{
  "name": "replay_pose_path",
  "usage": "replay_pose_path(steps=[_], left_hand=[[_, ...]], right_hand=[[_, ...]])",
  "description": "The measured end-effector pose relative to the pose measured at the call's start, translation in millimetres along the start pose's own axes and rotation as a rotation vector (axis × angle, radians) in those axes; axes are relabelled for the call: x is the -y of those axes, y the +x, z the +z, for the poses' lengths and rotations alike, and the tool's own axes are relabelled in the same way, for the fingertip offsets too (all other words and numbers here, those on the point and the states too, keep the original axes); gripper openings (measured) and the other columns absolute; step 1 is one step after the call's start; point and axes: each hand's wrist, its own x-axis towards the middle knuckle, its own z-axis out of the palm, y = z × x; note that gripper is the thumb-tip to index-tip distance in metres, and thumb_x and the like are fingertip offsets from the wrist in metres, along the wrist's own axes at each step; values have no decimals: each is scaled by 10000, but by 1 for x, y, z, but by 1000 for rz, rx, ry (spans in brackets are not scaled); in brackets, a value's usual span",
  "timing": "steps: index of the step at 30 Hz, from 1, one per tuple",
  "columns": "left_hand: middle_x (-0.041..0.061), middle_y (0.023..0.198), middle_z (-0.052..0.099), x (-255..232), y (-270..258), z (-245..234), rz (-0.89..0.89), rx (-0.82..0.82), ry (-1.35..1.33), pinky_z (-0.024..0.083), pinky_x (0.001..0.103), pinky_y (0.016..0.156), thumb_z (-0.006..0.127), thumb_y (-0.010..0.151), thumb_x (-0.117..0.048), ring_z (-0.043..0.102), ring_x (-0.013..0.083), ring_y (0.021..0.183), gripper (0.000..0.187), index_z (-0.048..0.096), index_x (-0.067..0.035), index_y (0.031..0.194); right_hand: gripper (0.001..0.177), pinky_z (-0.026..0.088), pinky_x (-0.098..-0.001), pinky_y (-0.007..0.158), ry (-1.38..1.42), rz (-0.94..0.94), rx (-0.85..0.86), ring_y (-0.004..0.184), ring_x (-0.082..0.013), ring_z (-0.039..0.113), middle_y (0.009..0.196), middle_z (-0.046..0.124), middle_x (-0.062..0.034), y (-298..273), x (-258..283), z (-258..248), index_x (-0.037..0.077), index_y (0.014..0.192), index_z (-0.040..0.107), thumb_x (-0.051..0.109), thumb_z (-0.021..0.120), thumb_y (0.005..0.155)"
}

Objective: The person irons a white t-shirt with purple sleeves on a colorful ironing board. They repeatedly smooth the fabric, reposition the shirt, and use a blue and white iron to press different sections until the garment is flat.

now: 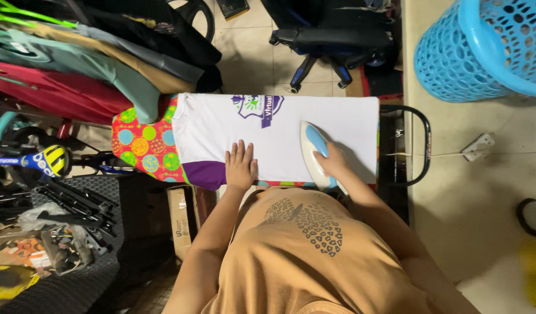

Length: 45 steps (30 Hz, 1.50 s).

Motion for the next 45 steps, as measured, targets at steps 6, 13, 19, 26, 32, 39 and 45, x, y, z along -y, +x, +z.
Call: replay_pose_path(steps=[6,13,19,26,32,39,45], left_hand=[[191,1639,349,38,4,-13,-55,-27,6,170,585,1235,512,1007,-351,283,402,1520,579,449,-182,1557],[194,1633,351,77,7,-27,-115,-45,11,171,589,1230,524,1006,-349,276,407,1519,570,462,-178,1547],[197,1636,349,119,7,-34,-208,-113,33,165,598,1233,530,1012,-364,277,414,1515,567,470,-173,1543],[263,1623,377,159,7,-29,-356,-346,88,241,596,1222,585,1016,-359,333,476,1479,552,496,-168,1526],[254,1392,534,174,18,-43,-575,-386,-119,381,587,1069,731,868,-306,492,464,1231,720,480,-38,1487],[240,1194,654,195,37,-45,-707,-306,-272,490,523,937,729,902,-415,623,435,1104,563,585,-28,1284],[197,1015,727,208,55,-51,-861,-185,-380,521,518,857,655,885,-538,686,423,967,553,659,-53,1152]], right_hand=[[547,569,-387,630,-118,-68,-12,542,-256,709,803,743,-140,46,94,21,91,1345,596,409,707,913],[559,591,-405,557,20,22,-3,535,-236,693,815,734,-134,70,139,27,94,1387,553,357,679,910],[610,563,-422,565,-183,-147,127,504,-265,676,825,725,-203,0,109,48,78,1422,534,340,690,894],[598,566,-423,574,-151,-220,197,548,-269,694,861,717,-194,-13,156,75,63,1405,539,320,693,888],[517,568,-408,562,-89,-170,233,565,-237,681,825,721,-152,19,225,100,48,1343,573,337,668,925],[579,558,-411,548,-162,-180,261,539,-254,675,832,720,-161,1,226,99,83,1430,511,323,645,920],[604,582,-421,544,-200,-177,240,540,-276,703,951,691,-170,-30,187,109,46,1406,510,327,680,899]])
